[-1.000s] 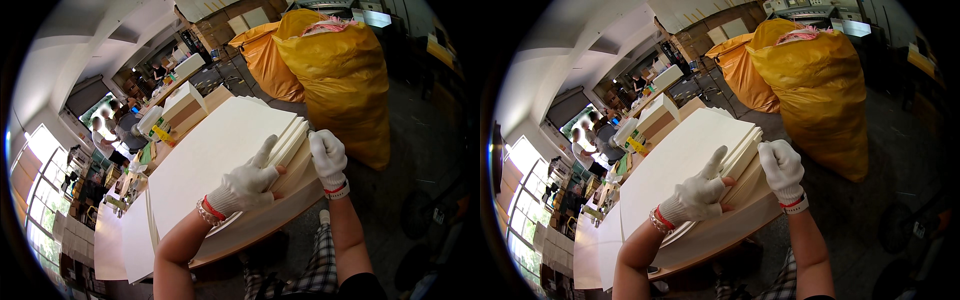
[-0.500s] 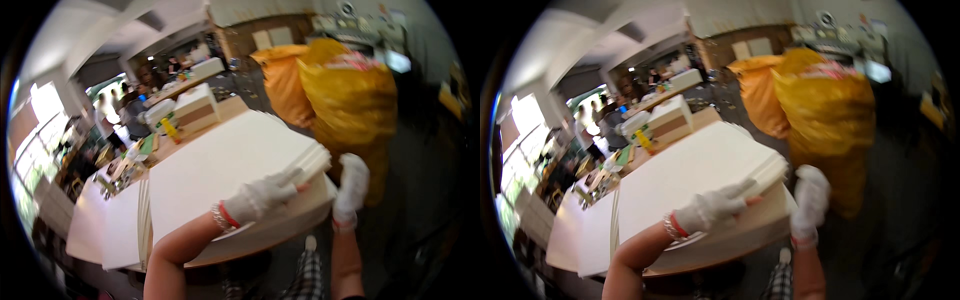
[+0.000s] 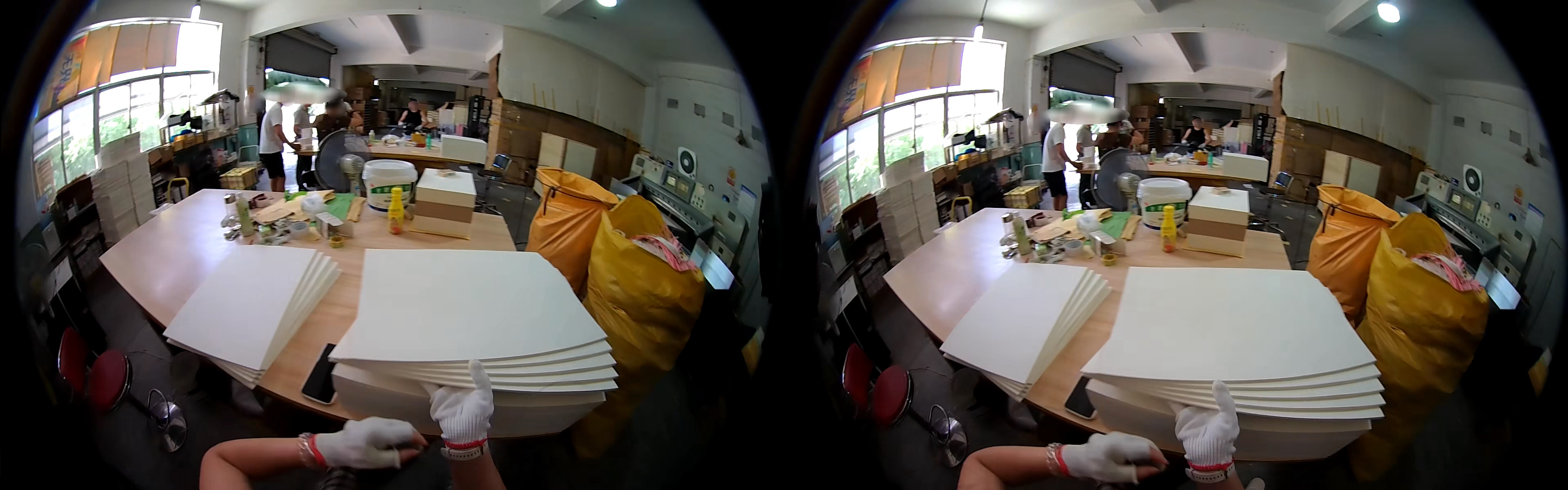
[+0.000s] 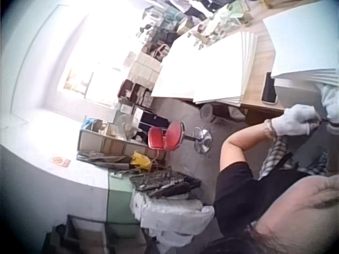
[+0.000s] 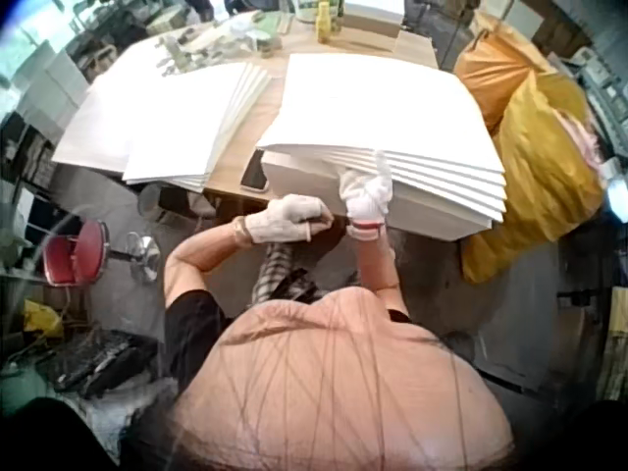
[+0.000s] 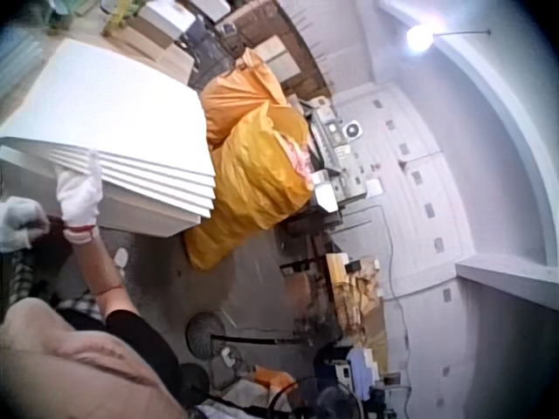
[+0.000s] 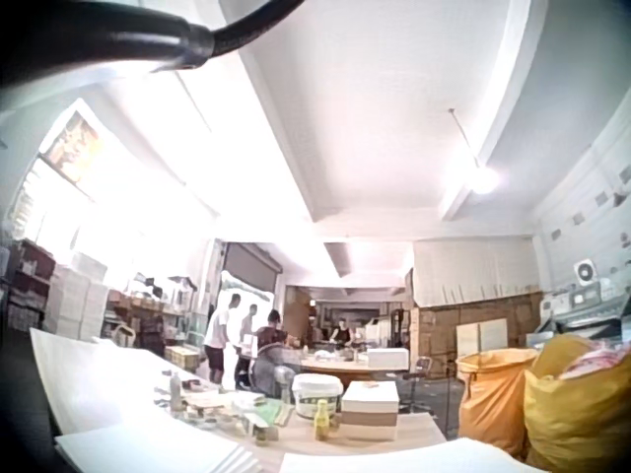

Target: The person repeatedly picks up stacks of white rectangular sheets from a table and places them onto a growing pile. They wear white gloves and handle the sheets carefully, aligning them as they stack. The process is repeated multiple times throughout the video.

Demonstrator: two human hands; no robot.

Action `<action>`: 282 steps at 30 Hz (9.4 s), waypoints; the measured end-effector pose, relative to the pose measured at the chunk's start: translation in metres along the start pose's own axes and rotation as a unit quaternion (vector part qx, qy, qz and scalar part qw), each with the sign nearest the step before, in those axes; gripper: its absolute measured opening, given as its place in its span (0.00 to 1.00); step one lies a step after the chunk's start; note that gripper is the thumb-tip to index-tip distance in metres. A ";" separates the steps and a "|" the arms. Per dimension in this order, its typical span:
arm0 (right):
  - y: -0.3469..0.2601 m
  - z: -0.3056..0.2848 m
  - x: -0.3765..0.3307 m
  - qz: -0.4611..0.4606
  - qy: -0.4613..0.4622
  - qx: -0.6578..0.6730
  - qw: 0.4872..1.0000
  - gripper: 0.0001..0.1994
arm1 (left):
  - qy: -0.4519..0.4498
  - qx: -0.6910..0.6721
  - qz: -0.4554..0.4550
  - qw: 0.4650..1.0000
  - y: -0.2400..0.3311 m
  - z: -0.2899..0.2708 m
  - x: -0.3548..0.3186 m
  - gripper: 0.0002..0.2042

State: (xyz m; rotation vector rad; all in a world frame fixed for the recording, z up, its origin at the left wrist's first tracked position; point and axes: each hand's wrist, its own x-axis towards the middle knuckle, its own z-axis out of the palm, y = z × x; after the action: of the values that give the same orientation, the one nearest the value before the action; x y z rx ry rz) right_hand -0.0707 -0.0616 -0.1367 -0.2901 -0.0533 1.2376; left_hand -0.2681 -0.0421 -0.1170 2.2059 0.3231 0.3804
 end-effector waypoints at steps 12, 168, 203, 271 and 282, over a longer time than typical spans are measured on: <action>0.013 0.053 -0.006 -0.063 -0.070 -0.084 0.992 0.34 | 0.094 -0.652 -0.113 0.744 -0.111 -0.141 0.053 0.39; -0.262 -0.038 -0.006 -0.661 0.042 -0.735 0.143 0.14 | -0.089 0.145 0.182 0.968 0.021 0.039 0.255 0.25; -0.261 -0.040 -0.005 -0.665 0.031 -0.725 0.176 0.12 | -0.088 0.102 0.248 0.959 0.020 0.044 0.261 0.21; -0.257 -0.040 -0.007 -0.675 0.045 -0.716 0.173 0.08 | -0.153 0.154 0.155 0.964 0.046 0.042 0.264 0.22; -0.258 -0.047 -0.005 -0.681 0.032 -0.710 0.177 0.11 | -0.120 0.080 0.174 0.974 0.031 0.045 0.263 0.19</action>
State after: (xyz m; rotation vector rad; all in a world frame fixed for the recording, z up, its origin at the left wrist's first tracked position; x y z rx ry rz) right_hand 0.1751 -0.1519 -0.1176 -1.4809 -1.1933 -1.1607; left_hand -0.0056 0.0010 -0.0774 2.4395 -0.1743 0.2777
